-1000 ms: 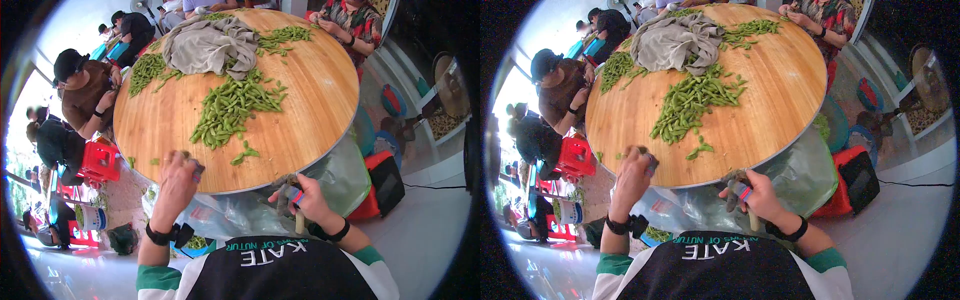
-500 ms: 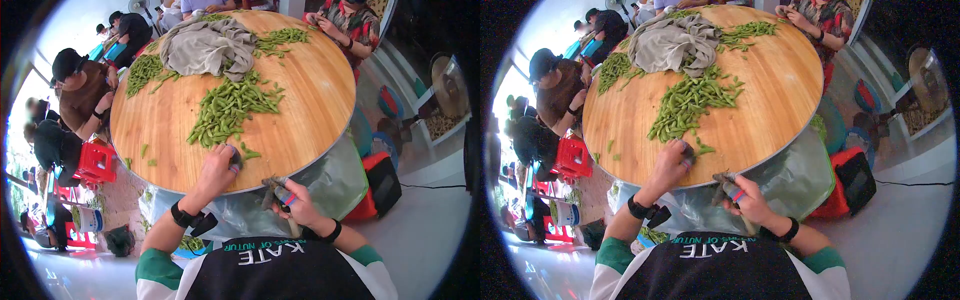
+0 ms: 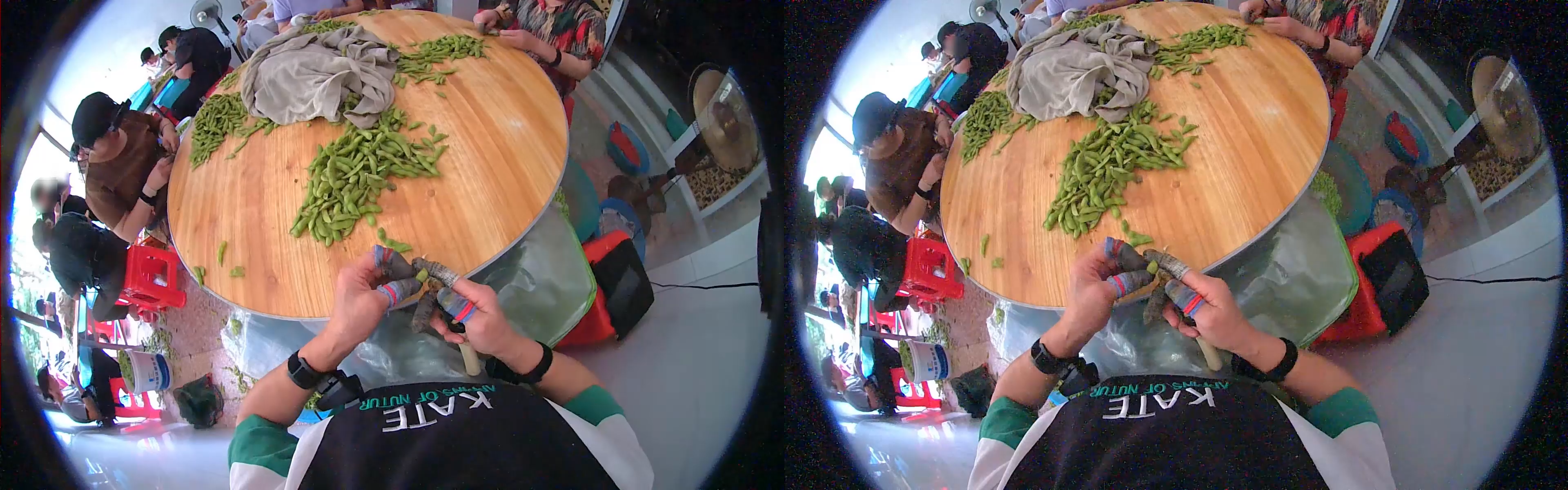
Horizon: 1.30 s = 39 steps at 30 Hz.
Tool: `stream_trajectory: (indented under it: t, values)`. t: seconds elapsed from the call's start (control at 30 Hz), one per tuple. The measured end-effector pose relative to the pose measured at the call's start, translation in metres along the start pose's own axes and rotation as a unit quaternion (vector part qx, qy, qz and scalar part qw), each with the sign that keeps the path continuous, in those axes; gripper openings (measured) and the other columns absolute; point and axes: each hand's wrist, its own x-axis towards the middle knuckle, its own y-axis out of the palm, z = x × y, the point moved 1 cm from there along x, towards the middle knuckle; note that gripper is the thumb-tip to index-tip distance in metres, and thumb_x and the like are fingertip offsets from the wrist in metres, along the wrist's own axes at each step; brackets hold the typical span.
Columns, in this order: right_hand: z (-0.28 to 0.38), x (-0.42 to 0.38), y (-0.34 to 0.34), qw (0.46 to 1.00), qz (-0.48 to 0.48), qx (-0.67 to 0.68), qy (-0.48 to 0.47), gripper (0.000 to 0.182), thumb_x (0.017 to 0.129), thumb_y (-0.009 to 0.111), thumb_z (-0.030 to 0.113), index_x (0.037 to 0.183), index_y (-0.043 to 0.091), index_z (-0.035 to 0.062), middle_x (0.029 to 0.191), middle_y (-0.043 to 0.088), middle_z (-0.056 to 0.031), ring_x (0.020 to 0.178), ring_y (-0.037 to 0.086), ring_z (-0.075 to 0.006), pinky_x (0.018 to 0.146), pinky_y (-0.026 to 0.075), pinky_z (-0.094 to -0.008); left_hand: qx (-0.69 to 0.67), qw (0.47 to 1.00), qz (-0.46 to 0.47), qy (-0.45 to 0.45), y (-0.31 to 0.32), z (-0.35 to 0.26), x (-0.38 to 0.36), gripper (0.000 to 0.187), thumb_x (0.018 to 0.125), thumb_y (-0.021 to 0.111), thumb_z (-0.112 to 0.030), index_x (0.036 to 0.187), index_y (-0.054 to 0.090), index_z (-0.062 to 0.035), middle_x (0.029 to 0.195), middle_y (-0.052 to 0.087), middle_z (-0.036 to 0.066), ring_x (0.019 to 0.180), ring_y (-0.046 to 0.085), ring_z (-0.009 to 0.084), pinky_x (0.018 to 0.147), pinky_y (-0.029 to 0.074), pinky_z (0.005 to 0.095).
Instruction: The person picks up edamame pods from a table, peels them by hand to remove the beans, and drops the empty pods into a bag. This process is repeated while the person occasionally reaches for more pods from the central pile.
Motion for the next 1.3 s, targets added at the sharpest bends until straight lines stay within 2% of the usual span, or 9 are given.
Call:
stream_trajectory:
  t: [0.4, 0.47, 0.53, 0.83, 0.9, 1.07, 1.17, 1.27, 1.3]
  values:
    - [0.000, 0.003, -0.006, 0.991, -0.027, -0.132, -0.010, 0.036, 0.092, 0.049, 0.006, 0.127, 0.055, 0.0073, 0.075, 0.061, -0.0061, 0.057, 0.055, -0.0111, 0.051, 0.043, -0.0233, -0.215, 0.975, 0.052, -0.037, -0.007, 0.021, 0.000, 0.018, 0.078, 0.063, 0.008, 0.090, 0.057, -0.0034, 0.086, 0.063, 0.003, 0.074, 0.059, 0.0121, 0.066, 0.048, 0.0252]
    - [-0.007, 0.010, -0.009, 0.892, -0.002, -0.335, -0.305, 0.038, 0.089, 0.054, 0.005, 0.126, 0.054, 0.0044, 0.089, 0.065, -0.0153, 0.075, 0.064, -0.0214, 0.063, 0.049, -0.0299, -0.263, 0.960, 0.061, -0.073, -0.008, 0.023, 0.002, 0.018, 0.078, 0.062, 0.007, 0.092, 0.057, -0.0038, 0.086, 0.063, 0.003, 0.072, 0.058, 0.0121, 0.063, 0.046, 0.0245]
    - [-0.011, 0.008, -0.019, 0.868, 0.008, -0.374, -0.325, 0.039, 0.087, 0.056, 0.005, 0.125, 0.053, 0.0028, 0.094, 0.064, -0.0176, 0.083, 0.064, -0.0244, 0.068, 0.050, -0.0321, -0.309, 0.942, 0.070, -0.106, -0.005, 0.023, 0.001, 0.019, 0.078, 0.061, 0.006, 0.094, 0.056, -0.0043, 0.086, 0.063, 0.004, 0.070, 0.057, 0.0121, 0.060, 0.044, 0.0237]
    - [-0.014, -0.004, -0.018, 0.922, -0.017, -0.342, -0.179, 0.038, 0.084, 0.060, 0.005, 0.120, 0.053, -0.0003, 0.089, 0.065, -0.0160, 0.080, 0.065, -0.0208, 0.070, 0.051, -0.0324, 0.006, 0.997, 0.054, -0.045, 0.005, 0.009, -0.005, 0.031, 0.071, 0.058, 0.009, 0.099, 0.051, -0.0029, 0.086, 0.061, 0.006, 0.076, 0.058, 0.0185, 0.063, 0.046, 0.0303]
    - [-0.011, -0.005, -0.017, 0.929, -0.003, -0.319, -0.189, 0.037, 0.084, 0.059, 0.005, 0.120, 0.053, -0.0004, 0.086, 0.064, -0.0153, 0.076, 0.065, -0.0194, 0.068, 0.051, -0.0316, 0.408, 0.855, 0.075, 0.310, -0.008, 0.000, -0.001, 0.032, 0.064, 0.057, 0.010, 0.094, 0.056, -0.0036, 0.086, 0.060, 0.009, 0.077, 0.058, 0.0283, 0.064, 0.046, 0.0339]
    - [0.005, -0.009, -0.016, 0.981, 0.018, -0.194, 0.008, 0.028, 0.092, 0.050, 0.008, 0.119, 0.052, -0.0019, 0.083, 0.065, -0.0096, 0.070, 0.064, -0.0170, 0.064, 0.052, -0.0288, 0.549, 0.791, -0.009, 0.268, -0.063, 0.010, -0.002, 0.026, 0.060, 0.059, 0.006, 0.084, 0.056, -0.0048, 0.080, 0.053, 0.012, 0.082, 0.054, 0.0331, 0.069, 0.044, 0.0420]
    - [0.013, -0.008, -0.020, 0.996, 0.008, -0.088, -0.032, 0.028, 0.097, 0.044, 0.012, 0.118, 0.051, -0.0050, 0.082, 0.065, -0.0113, 0.071, 0.065, -0.0190, 0.063, 0.054, -0.0310, 0.694, 0.696, -0.120, 0.136, -0.102, -0.009, -0.011, 0.020, 0.064, 0.059, 0.002, 0.083, 0.059, -0.0055, 0.084, 0.055, 0.012, 0.084, 0.055, 0.0323, 0.070, 0.046, 0.0402]
    - [0.008, -0.007, -0.019, 1.000, 0.002, 0.013, -0.028, 0.031, 0.098, 0.041, 0.016, 0.116, 0.050, -0.0075, 0.078, 0.064, -0.0132, 0.067, 0.064, -0.0208, 0.061, 0.054, -0.0325, 0.764, 0.598, -0.123, 0.209, -0.085, -0.039, -0.008, 0.017, 0.067, 0.059, 0.000, 0.084, 0.061, -0.0046, 0.084, 0.057, 0.013, 0.085, 0.056, 0.0332, 0.070, 0.047, 0.0413]
    - [0.008, -0.006, -0.017, 0.999, 0.002, 0.012, -0.030, 0.031, 0.098, 0.041, 0.016, 0.116, 0.050, -0.0075, 0.078, 0.064, -0.0132, 0.067, 0.064, -0.0208, 0.061, 0.054, -0.0325, 0.675, 0.703, -0.119, 0.189, -0.077, -0.030, -0.003, 0.017, 0.070, 0.060, -0.002, 0.086, 0.060, -0.0039, 0.084, 0.057, 0.014, 0.084, 0.057, 0.0345, 0.070, 0.047, 0.0427]
